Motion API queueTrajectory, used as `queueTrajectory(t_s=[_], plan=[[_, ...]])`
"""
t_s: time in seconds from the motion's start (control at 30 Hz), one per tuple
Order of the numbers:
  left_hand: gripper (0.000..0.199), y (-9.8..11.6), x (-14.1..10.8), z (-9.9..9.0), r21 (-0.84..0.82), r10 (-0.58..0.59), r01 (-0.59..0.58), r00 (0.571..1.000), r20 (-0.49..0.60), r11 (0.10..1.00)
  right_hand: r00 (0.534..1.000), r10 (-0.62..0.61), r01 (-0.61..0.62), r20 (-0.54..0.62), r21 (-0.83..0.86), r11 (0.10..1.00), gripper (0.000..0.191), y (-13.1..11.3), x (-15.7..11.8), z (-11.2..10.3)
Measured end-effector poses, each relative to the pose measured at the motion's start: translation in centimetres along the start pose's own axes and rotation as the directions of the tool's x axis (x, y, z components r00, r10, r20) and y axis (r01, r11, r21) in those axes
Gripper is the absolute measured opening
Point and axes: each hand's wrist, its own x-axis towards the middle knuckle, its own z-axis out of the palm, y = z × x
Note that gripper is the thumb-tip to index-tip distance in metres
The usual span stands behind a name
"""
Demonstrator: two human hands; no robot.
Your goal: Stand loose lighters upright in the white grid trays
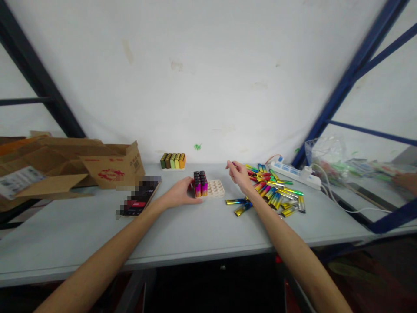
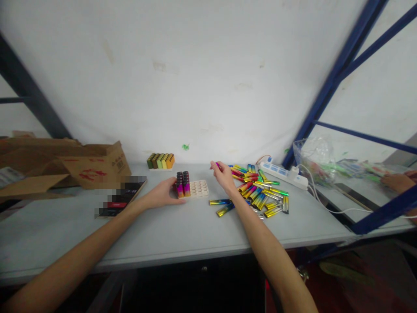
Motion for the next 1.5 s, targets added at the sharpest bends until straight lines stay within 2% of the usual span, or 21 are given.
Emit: queueTrajectory(t_s=[0.1, 0.2, 0.43, 0.67, 0.77, 0.87, 1.0, 1.17, 1.37, 1.5], plan=[[0.063, -0.2, 0.0, 0.1, 0.015, -0.008, 0.008, 1.0, -0.001, 1.0, 0.996, -0.073, 0.063, -0.041, -0.206, 0.977, 0.051, 0.6, 0.0, 0.5], [0.063, -0.2, 0.0, 0.1, 0.034, -0.022, 0.021, 1.0, 0.011, 0.999, 0.991, -0.122, 0.102, -0.046, -0.313, 0.944, 0.046, 0.7, -0.1, 0.8], [0.063, -0.3, 0.0, 0.2, 0.026, -0.015, 0.015, 1.0, -0.001, 1.0, 0.989, -0.142, 0.119, -0.037, -0.367, 0.923, 0.037, 0.3, -0.2, 1.0], [0.063, -0.1, 0.0, 0.1, 0.012, -0.009, 0.009, 1.0, 0.005, 1.0, 0.992, -0.129, 0.12, -0.002, -0.344, 0.931, 0.044, 0.4, -0.2, 1.0], [0.064, -0.1, 0.0, 0.0, 0.016, -0.013, 0.013, 1.0, 0.011, 1.0, 0.984, -0.17, 0.175, 0.046, -0.371, 0.912, 0.051, 0.0, -0.5, 0.8], [0.064, -0.1, 0.0, 0.1, 0.035, -0.026, 0.025, 1.0, 0.017, 0.999, 0.97, -0.219, 0.243, 0.105, -0.414, 0.877, 0.048, -0.5, -1.0, 0.9], [0.063, 0.0, 0.0, 0.1, 0.036, -0.022, 0.022, 1.0, 0.008, 0.999, 0.946, -0.217, 0.29, 0.242, -0.325, 0.9, 0.038, -0.8, -1.3, 1.1], [0.064, 0.0, 0.0, 0.1, 0.019, -0.015, 0.015, 1.0, 0.008, 1.0, 0.926, -0.288, 0.354, 0.243, -0.295, 0.888, 0.037, -1.4, -1.2, 0.6], [0.066, 0.0, 0.0, 0.1, -0.017, -0.01, 0.01, 1.0, 0.012, 1.0, 0.919, -0.181, 0.222, 0.35, -0.079, 0.972, 0.039, -2.2, -1.3, 0.1], [0.064, 0.1, 0.0, 0.1, -0.013, -0.006, 0.006, 1.0, 0.01, 1.0, 0.909, -0.193, 0.253, 0.369, -0.122, 0.96, 0.043, -1.7, -1.4, 0.7]])
